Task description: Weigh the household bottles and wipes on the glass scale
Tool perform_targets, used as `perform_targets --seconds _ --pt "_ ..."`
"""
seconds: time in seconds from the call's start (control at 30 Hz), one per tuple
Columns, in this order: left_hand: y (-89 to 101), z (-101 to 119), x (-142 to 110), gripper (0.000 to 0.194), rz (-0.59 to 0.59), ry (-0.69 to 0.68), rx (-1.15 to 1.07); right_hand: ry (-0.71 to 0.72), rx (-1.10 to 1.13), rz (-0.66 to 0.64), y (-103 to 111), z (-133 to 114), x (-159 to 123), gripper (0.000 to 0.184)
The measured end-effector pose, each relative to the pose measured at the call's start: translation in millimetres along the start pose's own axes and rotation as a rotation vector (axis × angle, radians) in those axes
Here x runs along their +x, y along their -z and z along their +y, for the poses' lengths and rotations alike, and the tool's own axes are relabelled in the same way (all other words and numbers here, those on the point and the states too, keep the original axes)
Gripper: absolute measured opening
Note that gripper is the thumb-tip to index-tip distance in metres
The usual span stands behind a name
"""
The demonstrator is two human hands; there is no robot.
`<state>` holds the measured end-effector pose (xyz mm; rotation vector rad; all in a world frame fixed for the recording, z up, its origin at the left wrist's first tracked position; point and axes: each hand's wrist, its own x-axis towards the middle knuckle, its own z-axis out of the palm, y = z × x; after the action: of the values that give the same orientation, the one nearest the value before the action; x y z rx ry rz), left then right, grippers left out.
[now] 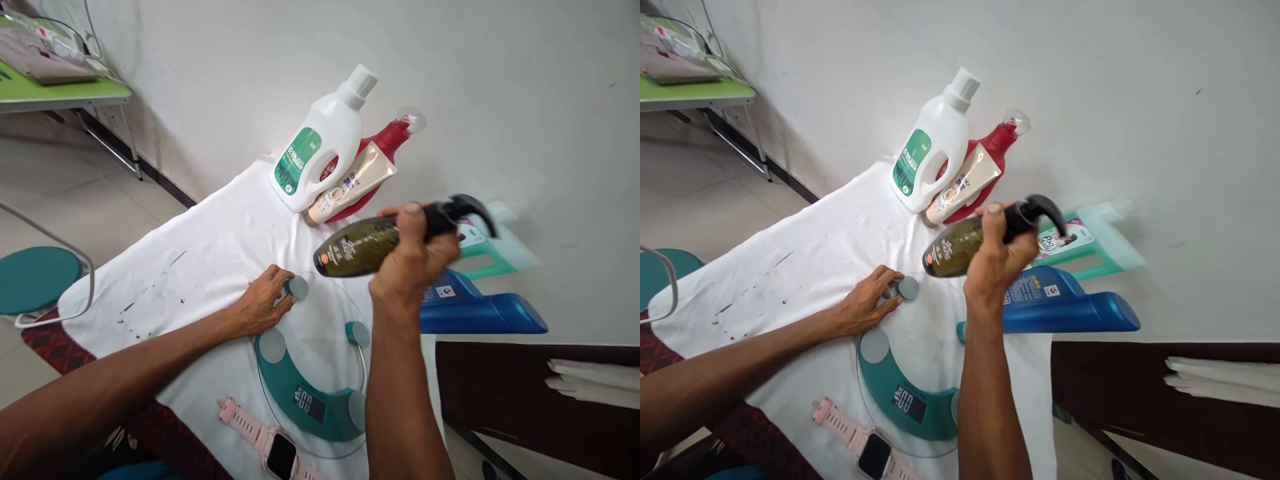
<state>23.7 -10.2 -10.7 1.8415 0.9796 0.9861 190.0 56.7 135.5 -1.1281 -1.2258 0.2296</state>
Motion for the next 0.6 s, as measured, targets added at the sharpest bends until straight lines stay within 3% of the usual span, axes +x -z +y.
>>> perform_targets --seconds 0.2,0.33,0.47,0.6 --pt "-1.6 2 0 0.028 0.034 -0.006 -0.015 -0.051 0.069 -0.006 -72 87 39 0.040" --pt "-1.1 5 0 0.029 0.040 0.006 -0.010 -0.071 -0.033 0.028 -96 110 46 0.045" --pt "0.3 5 2 0.031 0.037 0.001 -0.003 -0.086 -0.143 -0.062 -100 112 49 0.054" --pt "1.9 3 4 0.031 0.040 0.001 0.031 -0.043 -0.211 -0.117 -72 104 30 0.065"
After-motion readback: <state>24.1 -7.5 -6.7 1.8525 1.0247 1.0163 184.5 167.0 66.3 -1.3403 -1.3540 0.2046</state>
